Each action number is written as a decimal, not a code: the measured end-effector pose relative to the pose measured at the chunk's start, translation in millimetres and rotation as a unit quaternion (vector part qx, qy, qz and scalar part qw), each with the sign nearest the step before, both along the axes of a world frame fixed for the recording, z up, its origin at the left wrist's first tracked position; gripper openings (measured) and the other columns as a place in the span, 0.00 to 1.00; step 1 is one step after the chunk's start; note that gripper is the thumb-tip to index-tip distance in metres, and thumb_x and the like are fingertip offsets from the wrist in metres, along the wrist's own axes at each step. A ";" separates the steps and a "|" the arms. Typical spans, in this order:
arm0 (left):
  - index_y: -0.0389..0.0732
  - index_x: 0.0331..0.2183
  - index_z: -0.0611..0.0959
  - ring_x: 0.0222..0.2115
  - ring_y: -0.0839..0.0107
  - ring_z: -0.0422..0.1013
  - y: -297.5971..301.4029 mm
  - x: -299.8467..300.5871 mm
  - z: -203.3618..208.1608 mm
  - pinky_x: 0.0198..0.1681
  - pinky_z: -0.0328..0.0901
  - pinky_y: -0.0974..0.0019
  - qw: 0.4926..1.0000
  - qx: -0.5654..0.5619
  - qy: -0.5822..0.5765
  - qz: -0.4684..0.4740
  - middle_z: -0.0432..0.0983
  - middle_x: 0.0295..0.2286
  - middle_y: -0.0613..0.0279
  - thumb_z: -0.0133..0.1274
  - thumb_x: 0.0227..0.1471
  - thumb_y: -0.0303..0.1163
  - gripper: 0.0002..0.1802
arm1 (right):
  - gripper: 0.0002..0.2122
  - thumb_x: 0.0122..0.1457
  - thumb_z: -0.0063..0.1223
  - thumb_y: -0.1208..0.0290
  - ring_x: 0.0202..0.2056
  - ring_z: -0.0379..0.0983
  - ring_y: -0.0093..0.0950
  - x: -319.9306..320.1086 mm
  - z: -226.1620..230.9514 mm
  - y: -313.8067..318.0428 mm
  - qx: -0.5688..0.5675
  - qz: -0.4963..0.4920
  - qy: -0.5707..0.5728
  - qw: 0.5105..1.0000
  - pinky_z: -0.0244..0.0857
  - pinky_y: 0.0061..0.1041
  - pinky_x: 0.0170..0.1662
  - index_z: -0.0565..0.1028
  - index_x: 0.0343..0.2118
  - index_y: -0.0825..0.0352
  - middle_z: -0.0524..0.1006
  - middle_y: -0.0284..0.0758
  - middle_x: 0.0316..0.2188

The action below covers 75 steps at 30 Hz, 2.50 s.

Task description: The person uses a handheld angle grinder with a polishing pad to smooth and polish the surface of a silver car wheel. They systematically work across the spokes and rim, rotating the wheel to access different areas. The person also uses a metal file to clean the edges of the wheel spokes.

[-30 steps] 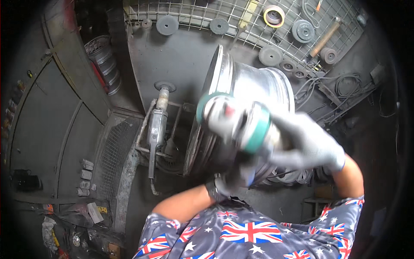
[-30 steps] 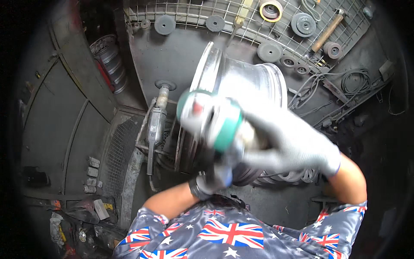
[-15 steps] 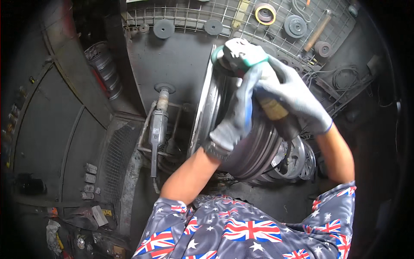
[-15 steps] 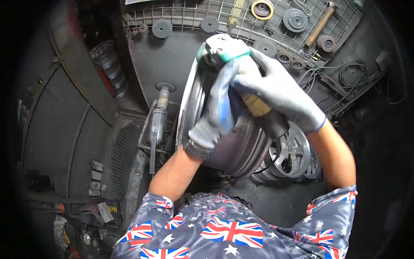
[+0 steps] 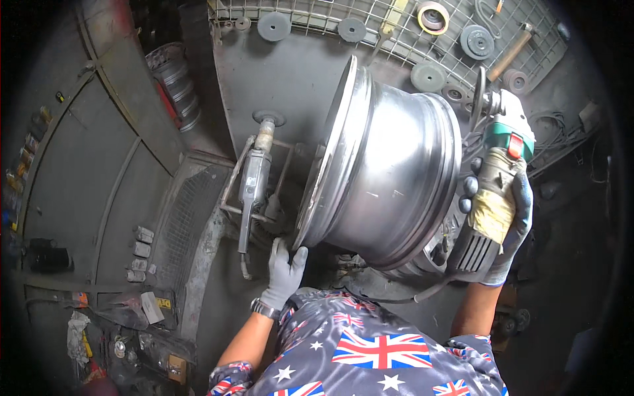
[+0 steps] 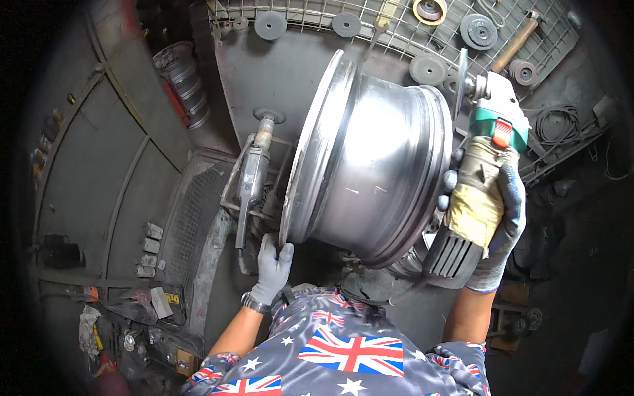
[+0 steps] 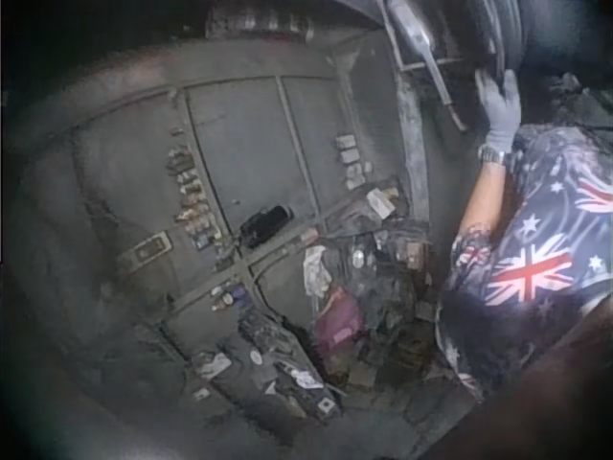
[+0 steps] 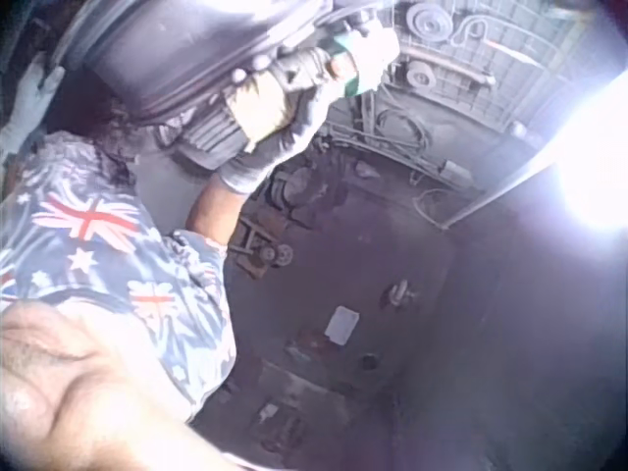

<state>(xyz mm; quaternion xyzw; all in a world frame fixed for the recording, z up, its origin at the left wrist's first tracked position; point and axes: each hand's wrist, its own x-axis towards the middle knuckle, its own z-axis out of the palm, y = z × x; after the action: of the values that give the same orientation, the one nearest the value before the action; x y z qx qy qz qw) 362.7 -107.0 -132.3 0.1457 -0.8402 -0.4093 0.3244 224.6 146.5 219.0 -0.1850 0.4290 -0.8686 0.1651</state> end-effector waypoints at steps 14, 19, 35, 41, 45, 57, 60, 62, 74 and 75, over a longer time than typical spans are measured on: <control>0.32 0.33 0.84 0.30 0.45 0.77 14.2 -41.0 25.7 0.35 0.68 0.49 0.976 0.213 0.030 -0.023 0.79 0.26 0.43 0.57 0.60 0.58 0.32 | 0.29 0.68 0.49 0.53 0.34 0.81 0.45 53.8 -26.2 13.2 -0.071 -0.153 -0.060 0.984 0.82 0.39 0.34 0.65 0.56 0.80 0.78 0.54 0.38; 0.33 0.23 0.80 0.22 0.41 0.71 14.6 -58.5 91.2 0.30 0.63 0.46 0.988 0.146 0.038 0.016 0.74 0.19 0.44 0.58 0.59 0.58 0.33 | 0.29 0.68 0.48 0.52 0.30 0.81 0.42 66.2 -19.4 12.2 -0.044 -0.133 -0.041 0.989 0.82 0.37 0.33 0.66 0.57 0.78 0.79 0.51 0.34; 0.31 0.64 0.63 0.52 0.66 0.70 37.8 -28.9 189.5 0.56 0.65 0.60 0.722 0.493 0.000 -0.486 0.70 0.54 0.50 0.57 0.60 0.42 0.39 | 0.26 0.58 0.63 0.67 0.36 0.78 0.25 33.6 -16.1 -29.7 0.374 -0.165 0.131 0.903 0.75 0.26 0.42 0.69 0.58 0.70 0.79 0.37 0.39; 0.36 0.65 0.62 0.60 0.66 0.62 66.6 -41.0 166.3 0.65 0.57 0.61 0.571 0.600 0.010 -0.561 0.64 0.59 0.54 0.58 0.62 0.48 0.41 | 0.45 0.52 0.73 0.62 0.57 0.74 0.38 36.5 -18.3 -45.6 0.535 -0.001 0.369 0.760 0.65 0.37 0.61 0.57 0.68 0.73 0.76 0.51 0.55; 0.37 0.60 0.69 0.56 0.67 0.68 72.2 -43.1 165.8 0.60 0.65 0.61 0.523 0.670 -0.018 -0.526 0.70 0.54 0.57 0.65 0.56 0.42 0.37 | 0.45 0.53 0.71 0.59 0.59 0.72 0.49 35.4 -17.4 -50.4 0.584 0.088 0.414 0.693 0.66 0.38 0.61 0.57 0.68 0.74 0.73 0.58 0.57; 0.40 0.49 0.80 0.46 0.79 0.71 77.4 -116.3 245.5 0.51 0.67 0.68 0.591 0.607 0.183 -0.499 0.77 0.42 0.68 0.56 0.65 0.32 0.13 | 0.41 0.52 0.66 0.70 0.56 0.75 0.34 -15.2 24.5 -54.6 0.576 0.014 0.377 0.726 0.64 0.32 0.61 0.59 0.68 0.75 0.78 0.53 0.53; 0.39 0.51 0.78 0.48 0.77 0.71 83.6 -118.2 238.3 0.53 0.66 0.67 0.550 0.629 0.185 -0.517 0.76 0.45 0.66 0.56 0.64 0.31 0.15 | 0.42 0.50 0.66 0.67 0.56 0.76 0.38 -9.2 35.0 -56.4 0.613 0.048 0.441 0.653 0.64 0.32 0.60 0.60 0.68 0.73 0.78 0.54 0.51; 0.39 0.53 0.77 0.49 0.76 0.70 79.3 -120.3 237.5 0.55 0.65 0.66 0.526 0.641 0.146 -0.540 0.75 0.47 0.65 0.57 0.63 0.31 0.18 | 0.42 0.50 0.66 0.67 0.55 0.77 0.39 -13.5 42.0 -60.6 0.614 0.041 0.364 0.699 0.65 0.33 0.60 0.60 0.68 0.73 0.79 0.53 0.50; 0.39 0.58 0.71 0.53 0.74 0.68 79.0 -130.0 242.1 0.58 0.64 0.63 0.460 0.680 0.130 -0.556 0.72 0.52 0.63 0.60 0.62 0.35 0.27 | 0.43 0.49 0.69 0.66 0.53 0.79 0.39 -25.3 57.8 -75.9 0.620 0.046 0.405 0.670 0.66 0.34 0.59 0.61 0.67 0.75 0.80 0.53 0.48; 0.39 0.58 0.71 0.53 0.74 0.68 79.9 -125.1 247.2 0.58 0.64 0.63 0.464 0.690 0.138 -0.538 0.72 0.52 0.63 0.60 0.62 0.35 0.27 | 0.42 0.49 0.68 0.66 0.53 0.79 0.40 -23.6 58.7 -74.2 0.621 0.051 0.419 0.660 0.66 0.34 0.59 0.62 0.67 0.74 0.80 0.53 0.48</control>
<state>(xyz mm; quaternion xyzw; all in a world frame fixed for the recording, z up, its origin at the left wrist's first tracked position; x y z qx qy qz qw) 237.6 -27.2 114.9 -0.2169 -0.1414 -0.9644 -0.0539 201.0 72.3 277.7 -0.4058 0.8825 -0.2209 0.0885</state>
